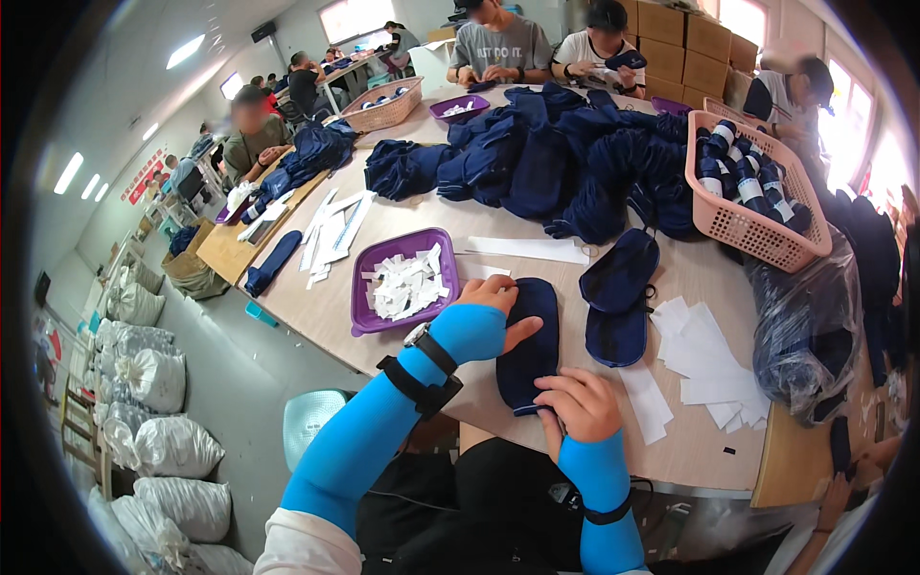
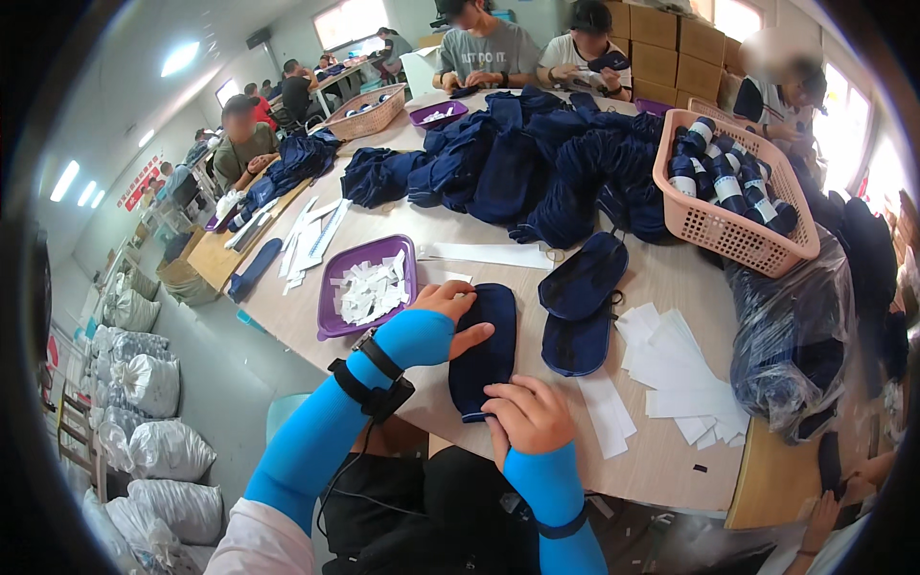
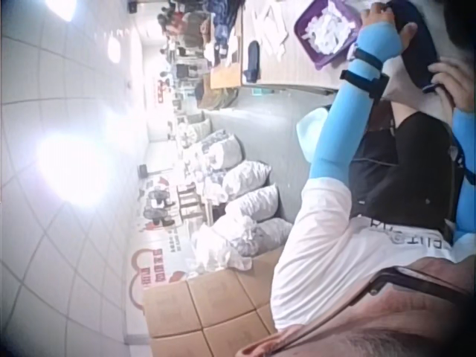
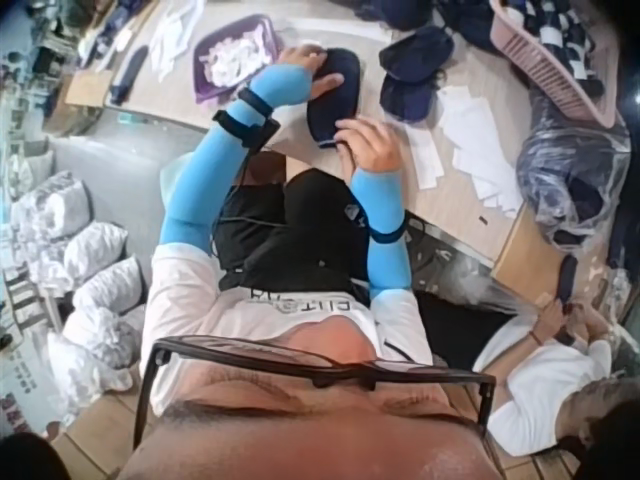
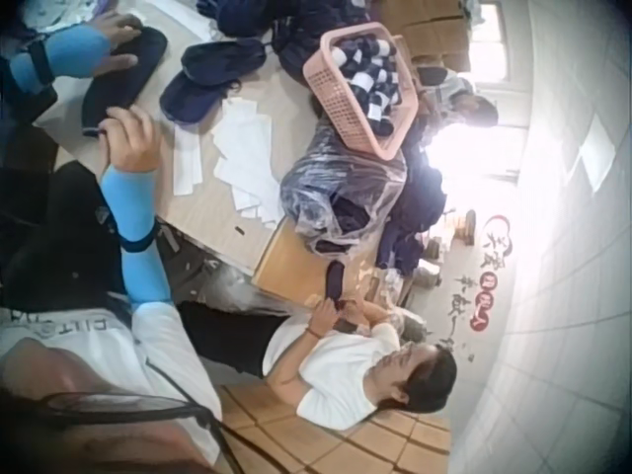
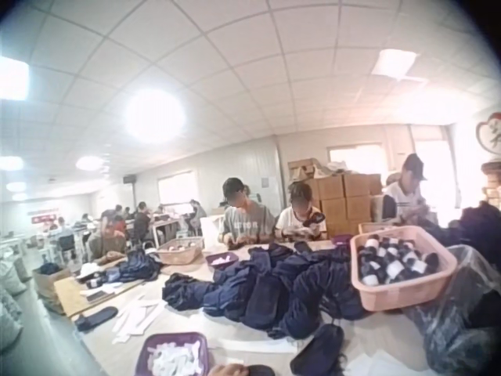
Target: Folding and applying paper tags to blue fabric components in a manufacturing facility.
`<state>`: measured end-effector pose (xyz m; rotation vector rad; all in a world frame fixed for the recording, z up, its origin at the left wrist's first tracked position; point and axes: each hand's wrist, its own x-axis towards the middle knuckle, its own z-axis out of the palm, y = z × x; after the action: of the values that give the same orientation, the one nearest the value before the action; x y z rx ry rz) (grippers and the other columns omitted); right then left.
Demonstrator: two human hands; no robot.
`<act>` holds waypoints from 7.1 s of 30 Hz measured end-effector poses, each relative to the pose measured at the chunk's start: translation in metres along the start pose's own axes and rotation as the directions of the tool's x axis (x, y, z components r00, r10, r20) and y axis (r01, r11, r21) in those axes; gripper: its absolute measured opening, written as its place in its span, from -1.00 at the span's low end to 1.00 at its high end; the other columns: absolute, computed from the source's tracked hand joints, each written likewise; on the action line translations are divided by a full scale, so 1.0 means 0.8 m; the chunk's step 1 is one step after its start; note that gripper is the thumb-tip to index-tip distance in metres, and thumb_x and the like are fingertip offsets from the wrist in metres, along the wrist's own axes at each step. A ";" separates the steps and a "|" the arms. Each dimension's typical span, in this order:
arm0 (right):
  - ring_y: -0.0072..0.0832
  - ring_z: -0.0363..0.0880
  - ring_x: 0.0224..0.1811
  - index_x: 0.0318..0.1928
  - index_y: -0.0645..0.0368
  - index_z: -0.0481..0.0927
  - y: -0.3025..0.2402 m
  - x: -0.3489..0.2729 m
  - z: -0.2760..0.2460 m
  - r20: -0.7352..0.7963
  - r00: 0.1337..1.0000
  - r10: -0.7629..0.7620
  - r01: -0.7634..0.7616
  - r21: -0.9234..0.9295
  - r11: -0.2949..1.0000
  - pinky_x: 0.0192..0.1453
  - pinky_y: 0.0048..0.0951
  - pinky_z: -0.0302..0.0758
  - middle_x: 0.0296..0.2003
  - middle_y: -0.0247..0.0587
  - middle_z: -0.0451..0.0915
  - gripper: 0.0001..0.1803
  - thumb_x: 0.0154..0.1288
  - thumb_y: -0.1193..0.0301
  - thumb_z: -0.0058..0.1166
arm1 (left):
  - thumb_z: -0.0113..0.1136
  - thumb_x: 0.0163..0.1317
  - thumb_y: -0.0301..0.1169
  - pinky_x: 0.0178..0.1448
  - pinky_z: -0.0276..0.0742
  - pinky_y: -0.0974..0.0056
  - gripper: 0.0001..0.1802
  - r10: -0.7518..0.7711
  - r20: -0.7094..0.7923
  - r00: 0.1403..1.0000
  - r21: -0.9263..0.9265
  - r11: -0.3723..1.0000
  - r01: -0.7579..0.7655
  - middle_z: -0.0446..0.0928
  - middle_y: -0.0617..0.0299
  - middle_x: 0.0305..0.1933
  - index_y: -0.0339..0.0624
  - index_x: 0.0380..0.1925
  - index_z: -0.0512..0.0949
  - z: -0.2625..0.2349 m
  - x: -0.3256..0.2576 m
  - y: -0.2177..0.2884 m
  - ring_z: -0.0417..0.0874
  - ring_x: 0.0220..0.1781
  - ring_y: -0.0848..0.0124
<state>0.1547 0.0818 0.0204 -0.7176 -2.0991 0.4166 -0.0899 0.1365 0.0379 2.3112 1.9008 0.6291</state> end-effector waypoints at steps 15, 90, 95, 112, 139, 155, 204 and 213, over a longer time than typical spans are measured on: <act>-0.05 0.62 0.17 -0.19 0.12 0.72 -0.011 0.001 0.004 -0.042 0.997 0.064 -0.064 0.011 0.998 0.25 -0.10 0.51 0.00 -0.23 0.73 -0.75 0.06 0.51 0.37 | 0.28 0.45 0.02 0.47 0.47 -0.05 -0.30 0.034 -0.059 0.998 0.075 0.997 -0.030 0.43 -0.22 0.45 -0.45 0.25 0.56 0.001 -0.001 0.014 0.50 0.41 -0.19; 0.10 0.55 0.36 0.08 0.29 0.63 -0.015 -0.006 -0.008 -0.085 0.984 0.159 -0.149 0.112 0.983 0.49 -0.05 0.41 0.26 0.11 0.65 -0.58 0.16 0.61 0.19 | 0.43 0.24 -0.37 -0.02 0.68 -0.01 -0.64 -0.044 0.045 0.998 0.052 0.998 0.042 0.77 0.09 -0.18 -0.05 0.05 0.66 -0.033 0.019 0.026 0.77 -0.06 -0.02; 0.12 0.54 0.36 0.07 0.29 0.63 -0.007 -0.012 -0.011 -0.082 0.982 0.172 -0.163 0.108 0.981 0.49 -0.05 0.41 0.26 0.13 0.64 -0.59 0.16 0.60 0.19 | 0.35 0.09 -0.53 0.25 0.63 0.05 -0.54 0.250 -0.165 0.954 0.115 0.966 -0.233 0.58 0.06 0.29 -0.16 0.07 0.65 -0.025 -0.025 0.055 0.61 0.26 -0.03; 0.12 0.46 0.42 0.13 0.25 0.69 -0.025 0.007 0.003 0.211 0.967 0.145 -0.096 -0.226 0.969 0.49 -0.02 0.40 0.29 -0.02 0.64 -0.53 0.16 0.50 0.27 | 0.43 0.17 0.02 0.56 0.25 -0.14 -0.13 -0.015 -0.240 0.971 -0.063 0.998 0.000 0.28 -0.09 0.62 -0.14 0.44 0.47 0.029 -0.100 0.061 0.19 0.68 -0.12; 0.13 0.47 0.40 0.06 0.26 0.71 -0.030 0.018 0.007 0.216 0.960 0.176 -0.114 -0.274 0.955 0.49 0.02 0.40 0.23 0.04 0.66 -0.54 0.08 0.51 0.21 | 0.47 0.09 0.01 0.55 0.26 -0.33 -0.20 -0.064 -0.351 0.934 -0.171 0.985 0.003 0.18 -0.22 0.65 0.15 0.39 0.58 0.034 -0.093 0.062 0.14 0.63 -0.41; 0.11 0.44 0.42 0.04 0.15 0.76 -0.032 0.015 -0.001 0.236 0.960 0.152 -0.088 -0.259 0.962 0.48 0.04 0.39 0.28 -0.05 0.63 -0.52 0.01 0.42 0.27 | 0.49 0.04 -0.06 0.49 0.34 -0.31 -0.29 0.010 -0.298 0.954 -0.086 0.996 -0.037 0.29 -0.13 0.59 0.13 0.26 0.61 0.017 -0.107 0.064 0.27 0.55 -0.39; 0.05 0.56 0.31 0.02 0.26 0.68 -0.023 0.014 0.005 0.127 0.984 0.126 -0.106 -0.155 0.982 0.41 -0.05 0.48 0.16 0.00 0.67 -0.53 -0.01 0.55 0.24 | 0.36 0.30 -0.13 0.57 0.27 -0.32 -0.38 0.112 -0.273 0.955 -0.076 0.988 -0.138 0.42 -0.05 0.51 -0.11 0.32 0.57 0.013 -0.090 0.057 0.32 0.57 -0.25; 0.00 0.58 0.27 -0.01 0.23 0.71 -0.029 0.020 0.006 0.126 0.985 0.113 -0.088 -0.190 0.978 0.36 -0.09 0.51 0.12 -0.04 0.68 -0.57 0.02 0.55 0.25 | 0.39 0.22 -0.09 0.55 0.30 -0.28 -0.37 0.100 -0.354 0.930 -0.144 0.976 -0.160 0.44 -0.08 0.48 -0.12 0.26 0.61 0.016 -0.096 0.054 0.41 0.47 -0.27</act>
<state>0.1357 0.0732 0.0399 -0.9296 -2.2575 0.3376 -0.0564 0.0557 0.0201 2.3525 1.7378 1.2359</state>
